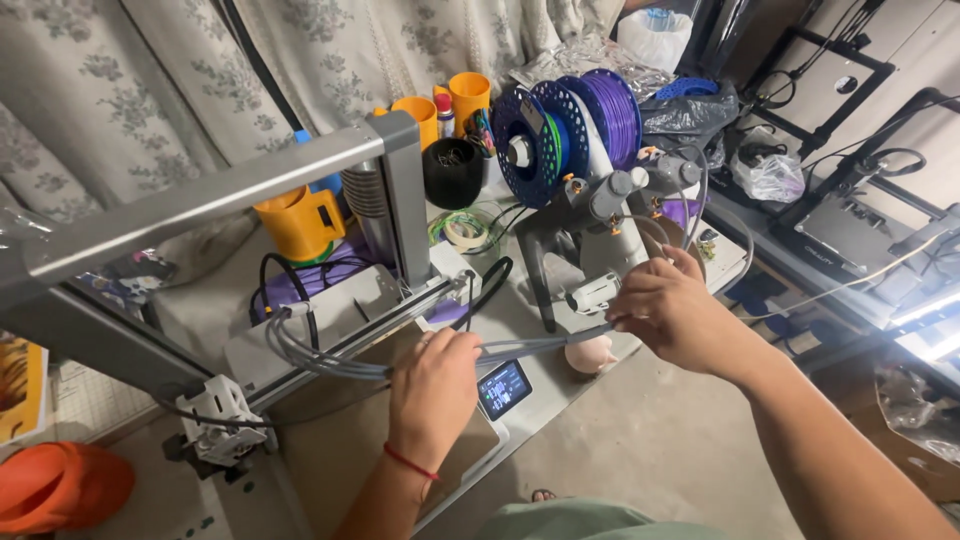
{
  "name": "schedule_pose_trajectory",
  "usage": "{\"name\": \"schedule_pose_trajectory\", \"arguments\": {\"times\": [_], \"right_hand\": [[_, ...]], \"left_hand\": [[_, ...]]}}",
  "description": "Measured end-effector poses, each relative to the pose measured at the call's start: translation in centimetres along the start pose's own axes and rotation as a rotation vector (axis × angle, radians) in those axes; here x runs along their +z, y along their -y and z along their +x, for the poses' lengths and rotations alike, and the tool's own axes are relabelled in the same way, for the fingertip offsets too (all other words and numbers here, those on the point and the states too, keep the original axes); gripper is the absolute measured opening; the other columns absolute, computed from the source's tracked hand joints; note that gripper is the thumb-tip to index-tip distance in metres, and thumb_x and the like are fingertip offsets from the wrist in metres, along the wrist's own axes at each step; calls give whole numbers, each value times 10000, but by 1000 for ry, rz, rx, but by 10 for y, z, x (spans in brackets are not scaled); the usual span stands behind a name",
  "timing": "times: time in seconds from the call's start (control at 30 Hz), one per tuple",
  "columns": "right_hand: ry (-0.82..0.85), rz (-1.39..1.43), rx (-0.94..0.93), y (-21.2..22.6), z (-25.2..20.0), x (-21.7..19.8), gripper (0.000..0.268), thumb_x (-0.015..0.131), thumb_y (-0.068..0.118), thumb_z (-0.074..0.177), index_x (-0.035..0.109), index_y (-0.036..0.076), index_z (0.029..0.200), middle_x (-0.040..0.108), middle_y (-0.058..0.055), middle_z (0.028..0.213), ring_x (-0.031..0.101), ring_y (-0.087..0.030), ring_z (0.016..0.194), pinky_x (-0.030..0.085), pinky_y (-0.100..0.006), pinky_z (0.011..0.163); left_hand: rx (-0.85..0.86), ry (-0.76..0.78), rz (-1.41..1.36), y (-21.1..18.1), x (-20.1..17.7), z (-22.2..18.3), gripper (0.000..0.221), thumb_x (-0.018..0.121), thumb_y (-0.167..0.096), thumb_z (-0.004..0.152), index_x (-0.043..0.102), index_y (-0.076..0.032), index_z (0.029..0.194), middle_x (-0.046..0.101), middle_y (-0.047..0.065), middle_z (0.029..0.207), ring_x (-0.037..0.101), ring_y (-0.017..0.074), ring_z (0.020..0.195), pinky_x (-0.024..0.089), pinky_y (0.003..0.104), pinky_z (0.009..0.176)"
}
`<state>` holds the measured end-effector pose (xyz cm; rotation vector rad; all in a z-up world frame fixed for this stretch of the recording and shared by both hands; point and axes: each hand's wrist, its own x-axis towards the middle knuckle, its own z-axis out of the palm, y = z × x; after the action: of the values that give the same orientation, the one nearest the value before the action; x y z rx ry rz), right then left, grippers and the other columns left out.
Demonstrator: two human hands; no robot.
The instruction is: Operating a 3D printer by threading filament through guide tubes and adjusting settings on the control screen
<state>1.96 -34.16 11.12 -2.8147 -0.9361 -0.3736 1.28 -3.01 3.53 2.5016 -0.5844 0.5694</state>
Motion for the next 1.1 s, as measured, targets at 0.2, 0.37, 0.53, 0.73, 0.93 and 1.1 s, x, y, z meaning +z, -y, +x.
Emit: {"name": "schedule_pose_trajectory", "arguments": {"times": [0.2, 0.37, 0.53, 0.73, 0.93, 1.1], "right_hand": [[-104, 37, -28, -5, -2, 8, 55, 726, 202, 839, 767, 226, 866, 669, 94, 889, 579, -198, 980, 217, -599, 1105], [-206, 68, -47, 1, -1, 15, 41, 702, 204, 877, 740, 192, 872, 633, 70, 880, 558, -202, 894, 253, -584, 1122], [-251, 95, -83, 8, 0, 17, 49, 698, 206, 880, 735, 175, 871, 596, 57, 845, 561, -190, 918, 241, -560, 1151], [-271, 103, -108, 4, 1, 13, 100, 638, 217, 923, 712, 159, 889, 622, 8, 926, 588, -214, 1018, 216, -569, 1148], [-166, 53, -64, -1, 7, -11, 122, 648, 221, 909, 739, 201, 830, 583, 49, 853, 547, -209, 895, 173, -613, 1120], [-39, -133, -107, -3, 11, -18, 191, 694, 42, 771, 756, 215, 824, 596, 26, 899, 526, -234, 978, 177, -686, 1117]], "left_hand": [[-87, 128, -70, 0, 5, 1, 154, 574, -190, 927, 724, -155, 931, 680, 50, 864, 629, 316, 762, 476, 452, 683], [-83, 248, -144, -7, 14, 10, 160, 539, -174, 905, 647, -131, 794, 661, 48, 810, 605, 293, 773, 466, 449, 690], [-57, 251, -267, -27, 20, 25, 115, 597, -136, 894, 590, -158, 781, 629, 27, 768, 614, 281, 773, 484, 434, 643], [14, 203, -466, -34, 34, 34, 65, 626, -102, 865, 625, -132, 808, 660, 22, 817, 628, 281, 781, 483, 412, 650], [71, 123, -535, -40, 30, 32, 82, 584, -63, 899, 591, -86, 820, 610, 65, 807, 595, 293, 793, 475, 409, 671], [84, 105, -516, -34, 36, 27, 70, 599, -56, 854, 598, -94, 795, 634, 41, 801, 609, 261, 803, 479, 377, 724]]}}
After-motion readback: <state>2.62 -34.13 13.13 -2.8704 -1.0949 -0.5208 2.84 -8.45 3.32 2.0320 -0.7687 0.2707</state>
